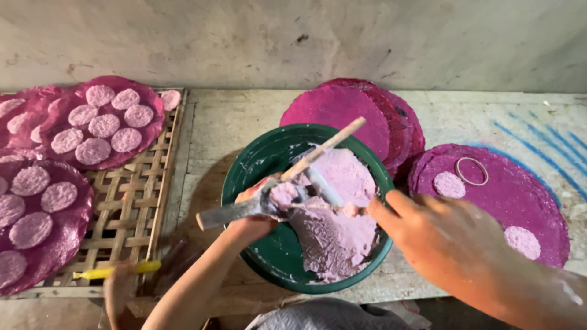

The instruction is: The person loads pink wafers onto mats, places them into a pot, and then uses a wooden stamping tool to apply paste and press patterns onto the wafers.

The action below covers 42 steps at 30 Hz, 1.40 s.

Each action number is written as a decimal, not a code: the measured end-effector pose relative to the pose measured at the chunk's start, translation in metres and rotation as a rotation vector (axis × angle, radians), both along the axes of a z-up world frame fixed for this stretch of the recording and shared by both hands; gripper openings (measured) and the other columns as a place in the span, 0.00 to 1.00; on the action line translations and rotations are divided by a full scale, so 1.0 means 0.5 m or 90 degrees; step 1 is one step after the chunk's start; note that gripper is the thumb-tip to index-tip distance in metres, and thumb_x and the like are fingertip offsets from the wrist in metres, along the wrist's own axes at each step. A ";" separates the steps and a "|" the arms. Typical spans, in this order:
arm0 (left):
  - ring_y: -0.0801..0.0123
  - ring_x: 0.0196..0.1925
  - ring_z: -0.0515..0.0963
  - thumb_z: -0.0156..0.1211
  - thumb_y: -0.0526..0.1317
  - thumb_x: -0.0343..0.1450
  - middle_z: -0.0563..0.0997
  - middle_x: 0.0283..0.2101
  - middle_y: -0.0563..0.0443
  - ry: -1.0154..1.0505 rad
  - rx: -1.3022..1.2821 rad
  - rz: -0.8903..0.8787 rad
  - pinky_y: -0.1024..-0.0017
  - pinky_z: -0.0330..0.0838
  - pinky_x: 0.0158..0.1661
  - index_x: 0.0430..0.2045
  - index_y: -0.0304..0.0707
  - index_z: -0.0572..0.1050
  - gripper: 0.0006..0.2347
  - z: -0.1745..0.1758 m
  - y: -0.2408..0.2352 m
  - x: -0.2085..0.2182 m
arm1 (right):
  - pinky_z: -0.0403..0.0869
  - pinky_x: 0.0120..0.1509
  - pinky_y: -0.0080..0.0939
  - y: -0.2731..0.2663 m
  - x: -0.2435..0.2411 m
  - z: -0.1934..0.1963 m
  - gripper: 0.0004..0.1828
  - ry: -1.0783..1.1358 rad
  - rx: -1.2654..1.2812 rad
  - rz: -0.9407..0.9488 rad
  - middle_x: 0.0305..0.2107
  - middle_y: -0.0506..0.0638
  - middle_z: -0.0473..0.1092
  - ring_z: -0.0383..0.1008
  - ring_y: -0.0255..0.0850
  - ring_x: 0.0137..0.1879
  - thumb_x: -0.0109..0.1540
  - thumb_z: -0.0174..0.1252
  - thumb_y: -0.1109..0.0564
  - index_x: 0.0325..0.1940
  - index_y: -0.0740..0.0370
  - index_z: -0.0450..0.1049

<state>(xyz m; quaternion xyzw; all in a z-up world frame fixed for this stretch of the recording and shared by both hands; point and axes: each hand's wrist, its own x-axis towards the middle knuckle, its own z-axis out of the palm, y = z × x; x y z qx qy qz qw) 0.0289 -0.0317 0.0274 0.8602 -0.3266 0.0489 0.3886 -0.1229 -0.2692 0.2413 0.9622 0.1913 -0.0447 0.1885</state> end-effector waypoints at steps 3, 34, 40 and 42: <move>0.50 0.47 0.82 0.66 0.50 0.63 0.80 0.53 0.47 0.000 0.060 -0.051 0.59 0.77 0.42 0.54 0.46 0.74 0.24 0.039 -0.019 -0.012 | 0.79 0.33 0.46 0.031 0.041 -0.003 0.23 0.024 0.008 0.027 0.38 0.51 0.70 0.79 0.48 0.36 0.56 0.57 0.58 0.57 0.60 0.70; 0.48 0.51 0.80 0.71 0.50 0.60 0.74 0.57 0.45 0.102 0.102 0.231 0.57 0.76 0.47 0.75 0.48 0.40 0.50 0.083 -0.080 0.011 | 0.71 0.33 0.35 -0.015 0.045 -0.336 0.19 -0.055 0.853 -0.283 0.26 0.56 0.76 0.68 0.30 0.31 0.64 0.57 0.63 0.59 0.70 0.73; 0.53 0.47 0.81 0.68 0.43 0.62 0.80 0.48 0.45 0.038 -0.078 0.210 0.59 0.76 0.44 0.64 0.37 0.62 0.34 0.000 -0.043 0.085 | 0.75 0.38 0.37 -0.012 -0.022 -0.358 0.17 0.038 0.801 -0.249 0.37 0.56 0.79 0.78 0.39 0.35 0.64 0.58 0.62 0.57 0.67 0.75; 0.56 0.47 0.83 0.68 0.40 0.65 0.83 0.45 0.45 0.130 -0.395 0.083 0.61 0.79 0.48 0.48 0.32 0.76 0.19 -0.028 -0.016 0.105 | 0.75 0.47 0.40 -0.035 -0.033 -0.351 0.21 0.101 0.659 -0.246 0.44 0.56 0.77 0.79 0.45 0.43 0.63 0.57 0.61 0.61 0.62 0.74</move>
